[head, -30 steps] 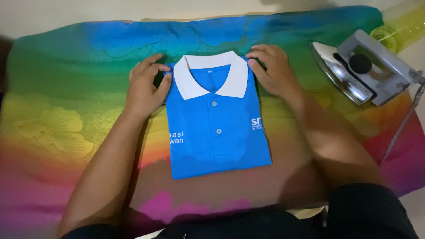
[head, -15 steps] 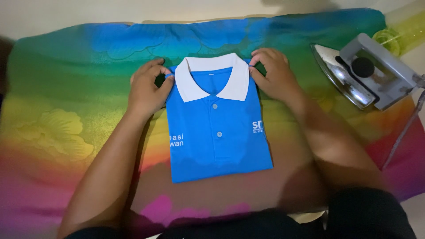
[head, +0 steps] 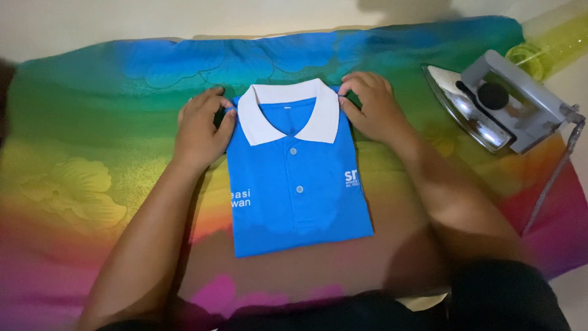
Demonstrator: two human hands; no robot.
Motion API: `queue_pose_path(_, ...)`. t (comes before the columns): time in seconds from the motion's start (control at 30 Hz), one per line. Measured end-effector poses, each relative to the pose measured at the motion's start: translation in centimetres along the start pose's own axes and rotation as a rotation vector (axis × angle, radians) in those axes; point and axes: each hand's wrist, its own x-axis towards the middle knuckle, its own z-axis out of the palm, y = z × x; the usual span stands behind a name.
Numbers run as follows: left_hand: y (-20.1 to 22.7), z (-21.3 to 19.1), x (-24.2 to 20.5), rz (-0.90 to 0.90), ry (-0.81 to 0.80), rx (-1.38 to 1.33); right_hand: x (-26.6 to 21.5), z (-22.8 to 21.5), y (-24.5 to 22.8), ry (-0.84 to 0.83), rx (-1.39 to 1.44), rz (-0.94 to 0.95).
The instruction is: Ironing and folding a blue polo shirt on an ironing board.
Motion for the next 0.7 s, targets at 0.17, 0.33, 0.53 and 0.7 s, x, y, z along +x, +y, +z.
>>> queue_pose_path(0.17, -0.4, 0.3, -0.1, 0.004, 0.005, 0.016, -0.1, 0.0, 0.0, 0.003, -0.012, -0.029)
queue_pose_path(0.33, 0.3, -0.2, 0.1, 0.002, -0.024, 0.032, 0.1, -0.3, -0.3, -0.022, -0.027, 0.004)
queue_pose_path(0.53, -0.2, 0.1, 0.1, 0.044, -0.019, 0.048, 0.0, -0.3, -0.2, 0.025, -0.036, -0.08)
queue_pose_path(0.7, -0.2, 0.2, 0.1, 0.041, -0.019, 0.059, 0.1, -0.2, -0.1, -0.013, -0.016, -0.016)
